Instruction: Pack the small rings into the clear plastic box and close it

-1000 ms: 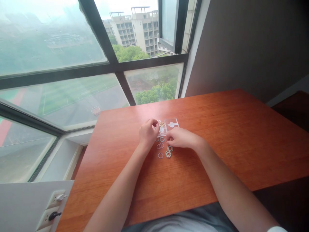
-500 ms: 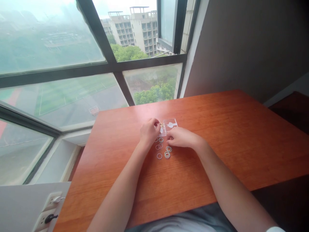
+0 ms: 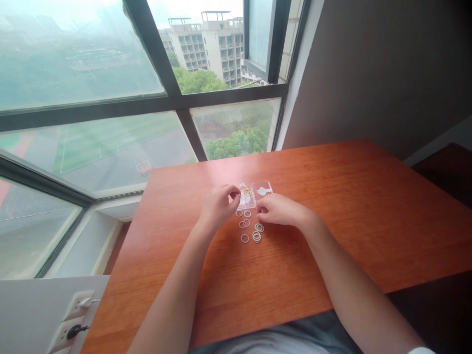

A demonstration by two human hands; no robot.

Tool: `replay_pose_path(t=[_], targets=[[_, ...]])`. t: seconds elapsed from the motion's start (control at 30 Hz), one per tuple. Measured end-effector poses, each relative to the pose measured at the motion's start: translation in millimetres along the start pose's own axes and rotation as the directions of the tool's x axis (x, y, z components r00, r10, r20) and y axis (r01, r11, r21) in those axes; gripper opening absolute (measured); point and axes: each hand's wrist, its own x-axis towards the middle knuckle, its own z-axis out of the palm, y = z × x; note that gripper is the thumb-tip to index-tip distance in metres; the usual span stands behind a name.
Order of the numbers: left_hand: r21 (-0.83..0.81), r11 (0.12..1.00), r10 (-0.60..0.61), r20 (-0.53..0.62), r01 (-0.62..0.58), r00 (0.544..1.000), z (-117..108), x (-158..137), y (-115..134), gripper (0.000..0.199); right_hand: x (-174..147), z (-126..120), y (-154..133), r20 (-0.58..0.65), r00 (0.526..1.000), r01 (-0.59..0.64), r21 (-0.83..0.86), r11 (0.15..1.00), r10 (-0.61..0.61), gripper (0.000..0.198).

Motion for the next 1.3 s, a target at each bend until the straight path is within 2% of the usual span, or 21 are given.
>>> replay_pose_path(t=[0.07,0.17,0.3,0.47,0.63,0.7,1.0,1.3], targets=[[0.030,0.999,0.010,0.103,-0.013,0.995,-2.1,-2.3,-1.9,0.012,0.5,0.5,-0.5,-0.006,1.000,0.007,0.002,1.000,-0.007,0.019],[0.068,0.996,0.033,0.268,-0.054,0.963,-8.1,-6.1,-2.1,0.014,1.0,1.8,-0.1,0.008,1.000,0.006,0.007,1.000,-0.006,0.018],[0.149,0.988,-0.028,0.353,-0.026,0.935,-15.0,-10.8,0.4,0.015,1.2,4.3,1.6,0.028,0.999,0.023,0.022,0.999,-0.024,0.015],[0.198,0.980,-0.048,0.373,-0.029,0.927,-16.3,-12.7,1.1,0.016,1.1,6.4,0.9,0.029,0.998,0.045,0.050,0.998,-0.047,0.011],[0.265,0.962,-0.043,0.368,-0.061,0.929,-18.0,-12.6,3.5,0.019,1.5,7.2,-5.8,-0.165,0.984,0.081,0.040,0.996,-0.073,0.022],[0.312,0.947,-0.042,0.364,-0.080,0.930,-18.0,-13.1,6.4,0.020,1.7,7.7,-8.7,-0.190,0.978,0.095,0.031,0.995,-0.087,0.025],[0.416,0.893,-0.032,0.438,-0.171,0.899,-5.3,-14.0,20.9,0.019,3.2,10.5,-15.9,-0.135,0.987,0.081,-0.048,0.996,-0.087,0.025],[0.406,0.895,-0.005,0.418,-0.183,0.908,1.9,-15.6,21.9,0.016,4.2,9.5,-19.5,-0.073,0.997,0.013,-0.123,0.992,-0.022,0.022]])
